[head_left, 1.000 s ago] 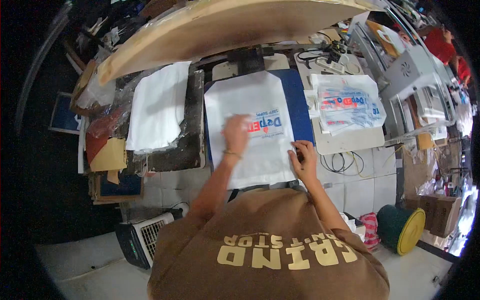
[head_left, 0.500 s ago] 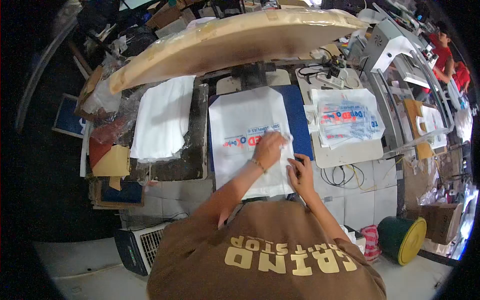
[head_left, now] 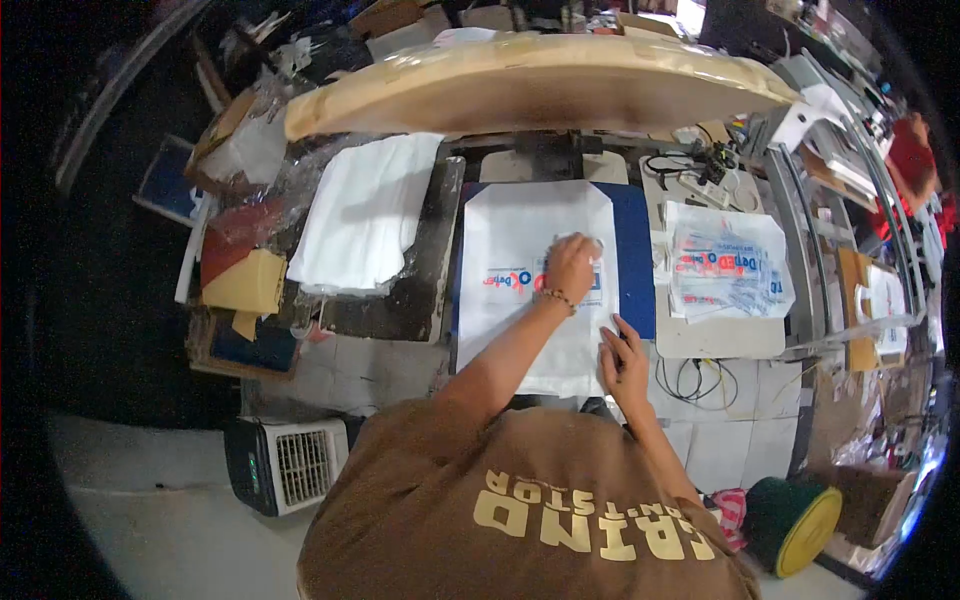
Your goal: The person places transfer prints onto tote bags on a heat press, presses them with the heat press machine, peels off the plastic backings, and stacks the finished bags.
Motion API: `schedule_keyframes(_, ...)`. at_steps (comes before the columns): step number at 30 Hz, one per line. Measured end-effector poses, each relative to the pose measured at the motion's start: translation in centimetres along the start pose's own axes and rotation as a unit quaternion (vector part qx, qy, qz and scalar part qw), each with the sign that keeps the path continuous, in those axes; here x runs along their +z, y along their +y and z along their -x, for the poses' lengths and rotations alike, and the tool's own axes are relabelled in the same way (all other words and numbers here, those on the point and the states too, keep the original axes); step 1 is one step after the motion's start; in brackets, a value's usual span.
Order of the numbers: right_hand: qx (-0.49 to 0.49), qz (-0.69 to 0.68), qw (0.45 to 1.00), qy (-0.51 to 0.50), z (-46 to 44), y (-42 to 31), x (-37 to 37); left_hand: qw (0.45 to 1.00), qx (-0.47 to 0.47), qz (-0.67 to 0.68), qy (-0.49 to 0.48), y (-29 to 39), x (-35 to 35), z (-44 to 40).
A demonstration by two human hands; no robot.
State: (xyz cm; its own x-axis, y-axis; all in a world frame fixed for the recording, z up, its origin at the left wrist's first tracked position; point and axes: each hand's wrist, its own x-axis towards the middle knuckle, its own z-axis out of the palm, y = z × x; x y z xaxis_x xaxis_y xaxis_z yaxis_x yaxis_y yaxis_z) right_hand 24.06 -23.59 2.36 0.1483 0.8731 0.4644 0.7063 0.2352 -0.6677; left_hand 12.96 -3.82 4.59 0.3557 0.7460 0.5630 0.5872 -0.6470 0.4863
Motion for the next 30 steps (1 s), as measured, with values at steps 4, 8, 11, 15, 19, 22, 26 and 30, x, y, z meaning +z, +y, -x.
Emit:
schedule_keyframes(4,-0.02,0.005,1.0,-0.019,0.3,0.9,0.3,0.995,0.09,0.036,0.007,3.1,-1.9,5.8)
schedule_keyframes(8,-0.012,-0.023,0.999,-0.039,-0.1,0.6,-0.3,1.0,0.019,0.016,0.006,-4.6,-6.0,6.5)
schedule_keyframes(11,0.019,0.016,0.998,-0.057,-0.4,-0.6,-0.7,0.995,-0.044,-0.05,0.081,-6.0,-6.9,4.4)
schedule_keyframes(15,-0.033,0.033,0.997,-0.06,-0.3,0.7,-0.3,0.998,0.029,0.056,0.006,1.9,-3.5,7.2)
schedule_keyframes(19,-0.056,0.038,0.996,-0.055,-0.6,0.9,-0.7,0.997,0.004,0.071,-0.014,-0.1,-4.3,8.5)
schedule_keyframes(22,0.017,-0.012,0.999,-0.05,0.0,0.9,0.0,0.961,-0.239,0.091,0.1,-6.7,-8.1,4.4)
schedule_keyframes(26,-0.03,0.046,0.998,-0.014,-0.4,0.0,0.4,0.864,-0.182,0.219,0.416,-3.4,-18.1,-6.0)
schedule_keyframes(30,0.045,-0.029,0.998,-0.027,-0.6,-1.0,-0.1,0.786,0.008,0.176,0.593,4.4,-24.1,-13.1)
